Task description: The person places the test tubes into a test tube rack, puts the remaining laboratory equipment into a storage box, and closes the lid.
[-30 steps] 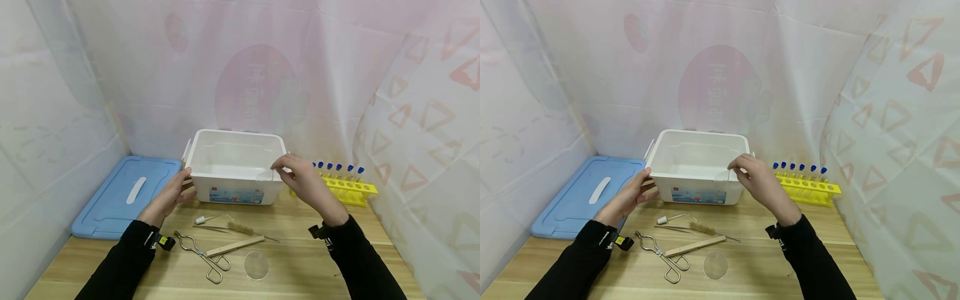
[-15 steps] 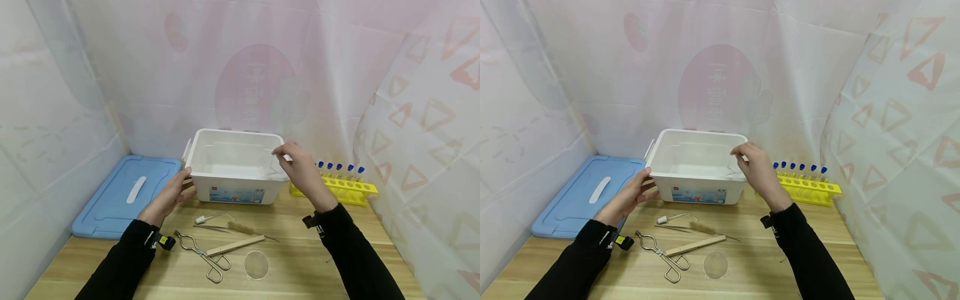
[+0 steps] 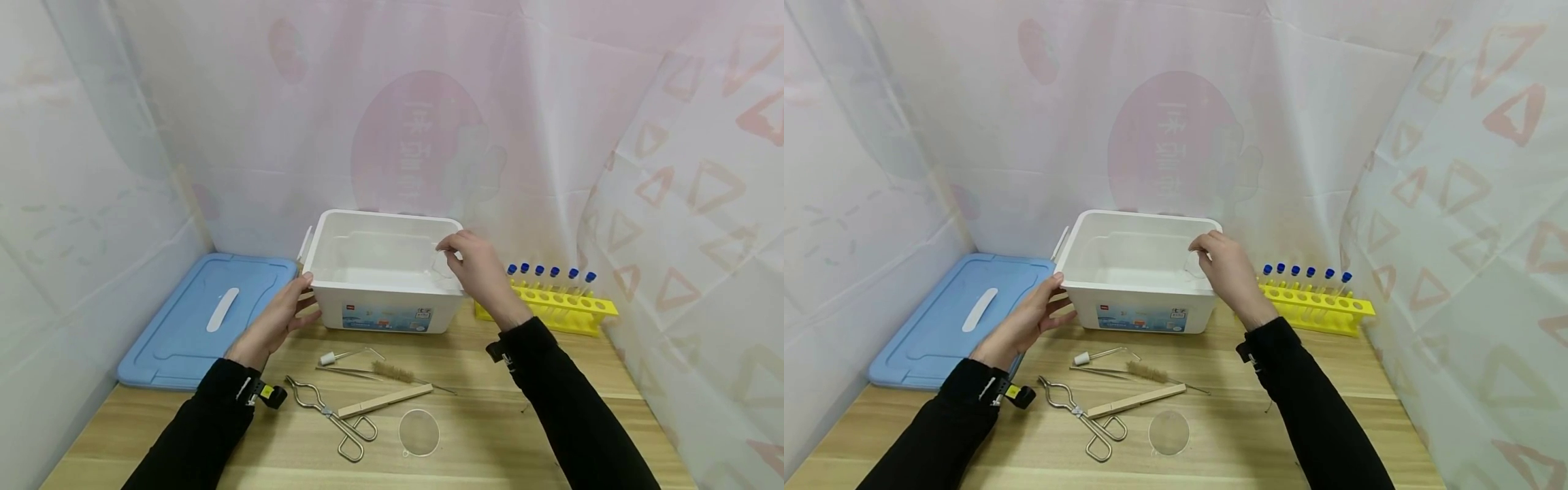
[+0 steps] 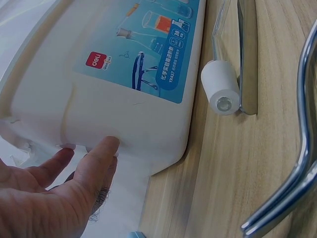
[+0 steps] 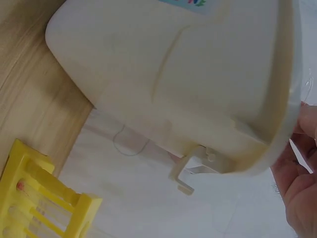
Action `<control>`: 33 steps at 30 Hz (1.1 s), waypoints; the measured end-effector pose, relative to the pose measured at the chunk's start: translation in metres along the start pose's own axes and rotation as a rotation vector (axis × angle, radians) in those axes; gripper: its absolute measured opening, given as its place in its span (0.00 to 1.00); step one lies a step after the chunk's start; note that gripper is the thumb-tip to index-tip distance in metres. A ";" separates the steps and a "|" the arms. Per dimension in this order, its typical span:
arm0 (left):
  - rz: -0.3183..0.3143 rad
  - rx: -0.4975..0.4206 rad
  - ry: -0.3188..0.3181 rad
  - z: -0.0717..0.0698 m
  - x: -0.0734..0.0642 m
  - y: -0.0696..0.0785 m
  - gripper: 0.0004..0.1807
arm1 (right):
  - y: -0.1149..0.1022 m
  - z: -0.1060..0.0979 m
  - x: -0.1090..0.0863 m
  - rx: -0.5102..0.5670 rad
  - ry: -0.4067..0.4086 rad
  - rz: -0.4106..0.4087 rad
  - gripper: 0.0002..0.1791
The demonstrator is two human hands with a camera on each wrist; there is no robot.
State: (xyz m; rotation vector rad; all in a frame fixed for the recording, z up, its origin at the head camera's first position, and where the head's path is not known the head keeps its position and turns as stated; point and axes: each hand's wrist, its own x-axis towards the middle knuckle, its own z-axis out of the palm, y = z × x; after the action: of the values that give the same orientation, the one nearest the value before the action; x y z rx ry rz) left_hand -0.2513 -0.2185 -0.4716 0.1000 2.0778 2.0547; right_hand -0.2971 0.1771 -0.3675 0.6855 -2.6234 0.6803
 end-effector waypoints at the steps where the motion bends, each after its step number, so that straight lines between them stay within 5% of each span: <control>1: 0.001 0.001 -0.001 0.000 0.000 0.000 0.47 | 0.001 0.002 0.002 -0.007 -0.012 -0.001 0.12; 20: 0.010 0.018 -0.013 -0.001 -0.003 0.000 0.46 | 0.006 0.030 0.029 -0.026 -0.238 -0.012 0.12; 33: 0.016 0.026 -0.013 -0.001 -0.004 0.001 0.46 | 0.012 0.032 0.040 -0.085 -0.484 -0.082 0.13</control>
State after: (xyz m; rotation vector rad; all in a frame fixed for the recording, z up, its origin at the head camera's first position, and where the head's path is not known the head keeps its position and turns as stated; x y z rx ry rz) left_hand -0.2480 -0.2202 -0.4703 0.1348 2.1034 2.0310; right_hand -0.3431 0.1554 -0.3807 1.0337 -3.0119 0.4134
